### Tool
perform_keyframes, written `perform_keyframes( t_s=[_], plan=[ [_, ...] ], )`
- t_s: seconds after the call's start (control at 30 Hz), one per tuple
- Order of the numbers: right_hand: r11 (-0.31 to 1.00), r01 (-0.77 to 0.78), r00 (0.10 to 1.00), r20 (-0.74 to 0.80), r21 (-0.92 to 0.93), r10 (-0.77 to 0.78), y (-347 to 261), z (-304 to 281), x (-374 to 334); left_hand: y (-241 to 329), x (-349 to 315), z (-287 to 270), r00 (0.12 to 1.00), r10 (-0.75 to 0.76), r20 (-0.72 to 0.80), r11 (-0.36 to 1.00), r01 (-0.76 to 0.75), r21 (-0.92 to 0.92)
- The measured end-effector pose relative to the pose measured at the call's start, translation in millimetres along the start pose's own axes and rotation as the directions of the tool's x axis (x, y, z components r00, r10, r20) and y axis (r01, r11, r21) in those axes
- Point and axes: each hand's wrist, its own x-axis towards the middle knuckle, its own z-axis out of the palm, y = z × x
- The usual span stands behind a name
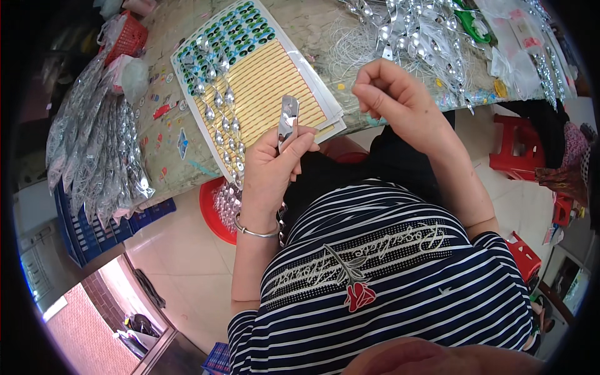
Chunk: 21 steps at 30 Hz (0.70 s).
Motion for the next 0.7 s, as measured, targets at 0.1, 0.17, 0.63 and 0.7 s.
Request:
perform_keyframes(
  t_s=[0.1, 0.17, 0.63, 0.7],
  plan=[
    [0.998, 0.056, 0.998, -0.037, -0.016, -0.056, 3.2, -4.3, -1.1, -3.0, -1.3, -2.7, 1.000, -0.020, 0.020, 0.998, 0.019, 0.057],
    [0.999, 0.039, 0.998, -0.049, -0.017, -0.040, 2.1, -8.5, -2.7, -4.1, -3.8, -4.2, 0.999, -0.035, 0.027, 0.996, 0.033, 0.083],
    [0.890, 0.082, 0.976, -0.145, -0.448, -0.163, 19.9, -27.5, -7.1, -7.2, -11.6, -1.5, 0.989, -0.133, 0.058, 0.962, 0.115, 0.248],
    [0.726, 0.106, 0.962, -0.116, -0.680, -0.249, 19.0, -18.0, -10.8, -4.7, -10.1, 2.1, 0.989, -0.135, 0.063, 0.962, 0.116, 0.247]
  ],
)
